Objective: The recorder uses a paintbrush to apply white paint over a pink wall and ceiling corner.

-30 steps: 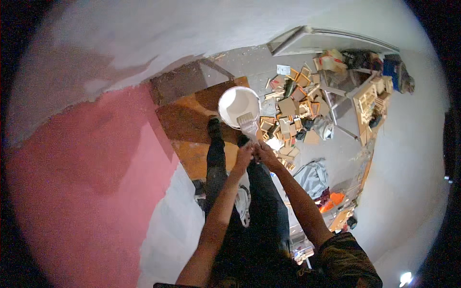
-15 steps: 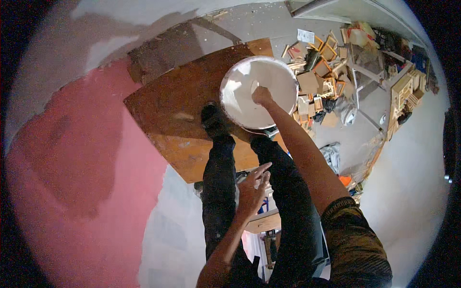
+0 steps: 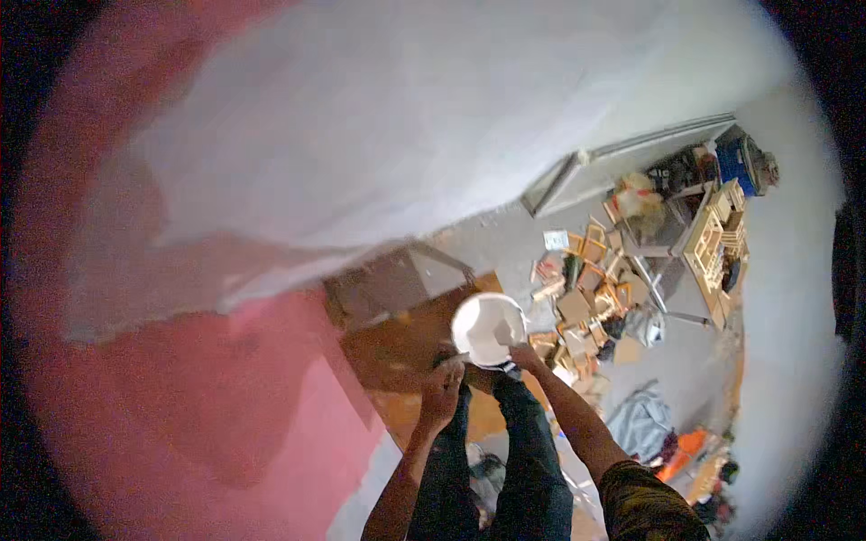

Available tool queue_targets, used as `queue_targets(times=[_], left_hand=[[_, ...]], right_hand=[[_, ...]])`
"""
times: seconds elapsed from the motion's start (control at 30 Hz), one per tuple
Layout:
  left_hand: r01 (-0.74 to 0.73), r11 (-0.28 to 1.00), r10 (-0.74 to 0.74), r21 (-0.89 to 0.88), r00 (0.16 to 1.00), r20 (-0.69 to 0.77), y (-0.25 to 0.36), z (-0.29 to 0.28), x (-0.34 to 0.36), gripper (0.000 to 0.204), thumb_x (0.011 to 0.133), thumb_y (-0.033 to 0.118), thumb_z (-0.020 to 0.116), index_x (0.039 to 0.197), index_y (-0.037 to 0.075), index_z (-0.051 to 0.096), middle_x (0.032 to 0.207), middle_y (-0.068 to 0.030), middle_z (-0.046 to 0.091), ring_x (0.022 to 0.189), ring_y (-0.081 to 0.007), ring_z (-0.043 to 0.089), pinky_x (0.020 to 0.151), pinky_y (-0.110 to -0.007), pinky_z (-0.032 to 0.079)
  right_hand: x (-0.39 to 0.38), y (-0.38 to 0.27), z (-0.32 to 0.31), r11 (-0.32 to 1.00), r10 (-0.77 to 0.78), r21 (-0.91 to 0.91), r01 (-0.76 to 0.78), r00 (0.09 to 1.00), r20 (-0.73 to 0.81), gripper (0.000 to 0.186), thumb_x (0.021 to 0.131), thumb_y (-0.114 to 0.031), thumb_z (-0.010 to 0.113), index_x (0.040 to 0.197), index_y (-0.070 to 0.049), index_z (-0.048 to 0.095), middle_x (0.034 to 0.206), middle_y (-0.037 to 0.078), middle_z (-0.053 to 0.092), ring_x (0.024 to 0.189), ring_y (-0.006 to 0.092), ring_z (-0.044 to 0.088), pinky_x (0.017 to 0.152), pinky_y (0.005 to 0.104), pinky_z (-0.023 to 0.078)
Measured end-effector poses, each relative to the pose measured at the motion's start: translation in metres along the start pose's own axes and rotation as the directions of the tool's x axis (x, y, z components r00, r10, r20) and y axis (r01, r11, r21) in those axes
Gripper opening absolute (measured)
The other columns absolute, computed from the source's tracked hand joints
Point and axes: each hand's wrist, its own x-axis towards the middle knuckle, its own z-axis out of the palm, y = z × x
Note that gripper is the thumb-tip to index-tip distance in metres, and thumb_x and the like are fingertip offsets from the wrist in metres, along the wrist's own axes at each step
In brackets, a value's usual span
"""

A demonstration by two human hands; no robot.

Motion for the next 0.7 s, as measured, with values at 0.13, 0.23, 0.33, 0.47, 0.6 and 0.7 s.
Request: queue_targets(times=[0.13,0.23,0.33,0.47,0.6,0.7], left_hand=[[-0.142,0.948,0.217,0.285,0.942,-0.254,0.114,-0.11,0.037,0.027,0.087,0.021,0.046,0.104,0.003,0.056,0.095,-0.016,0.058,0.083,-0.0286,0.057,0.075,-0.037,0.045],[-0.183,0.869,0.399,0.461,0.809,-0.432,0.209,-0.155,0.085,0.025,0.087,0.022,0.047,0.098,0.002,0.057,0.091,-0.0163,0.059,0.083,-0.0289,0.057,0.074,-0.037,0.044],[-0.321,0.469,0.797,0.823,0.555,-0.238,0.335,-0.195,0.133,0.028,0.084,0.021,0.051,0.104,0.002,0.055,0.1,-0.018,0.057,0.097,-0.034,0.052,0.087,-0.042,0.038],[-0.144,-0.446,0.814,0.884,-0.477,0.333,0.537,-0.268,0.18,0.03,0.08,0.019,0.055,0.109,0.01,0.054,0.114,-0.0116,0.051,0.108,-0.0324,0.045,0.095,-0.045,0.03],[-0.046,-0.404,0.896,0.913,-0.218,0.386,0.58,-0.272,0.153,0.04,0.081,0.027,0.051,0.119,0.014,0.046,0.126,-0.0107,0.042,0.118,-0.0326,0.037,0.096,-0.05,0.026],[0.055,-0.401,0.888,0.915,-0.221,0.402,0.582,-0.255,0.167,0.047,0.083,0.026,0.047,0.127,0.012,0.035,0.134,-0.0152,0.031,0.123,-0.0355,0.028,0.098,-0.055,0.019]], right_hand=[[-0.017,-0.055,-0.114,0.55,0.257,0.793,-0.262,0.956,0.138,0.015,0.075,-0.016,0.049,0.083,-0.006,0.057,0.064,0.011,0.056,0.064,0.029,0.056,0.059,0.041,0.045],[-0.032,-0.057,-0.16,0.952,0.135,0.305,-0.042,0.947,-0.293,0.02,0.074,-0.015,0.05,0.089,-0.006,0.059,0.068,0.012,0.057,0.069,0.0279,0.057,0.064,0.0393,0.046],[-0.058,-0.065,-0.173,0.931,0.285,0.291,-0.221,0.937,-0.2,0.023,0.074,-0.014,0.05,0.094,-0.004,0.057,0.08,0.015,0.061,0.073,0.0278,0.058,0.067,0.0377,0.046],[-0.063,-0.085,-0.205,-0.27,0.48,0.952,-0.144,0.837,0.262,0.025,0.077,-0.016,0.046,0.095,-0.001,0.055,0.072,0.012,0.06,0.063,0.0249,0.057,0.059,0.0373,0.047],[-0.084,-0.112,-0.302,0.365,0.563,0.922,-0.131,0.82,-0.107,0.029,0.085,-0.025,0.04,0.09,0.0,0.053,0.071,0.017,0.057,0.064,0.0295,0.055,0.059,0.039,0.043],[-0.066,-0.107,-0.374,0.479,0.679,0.877,-0.024,0.643,-0.354,0.032,0.087,-0.029,0.038,0.086,0.0,0.05,0.072,0.022,0.054,0.07,0.0394,0.052,0.06,0.0422,0.039]])
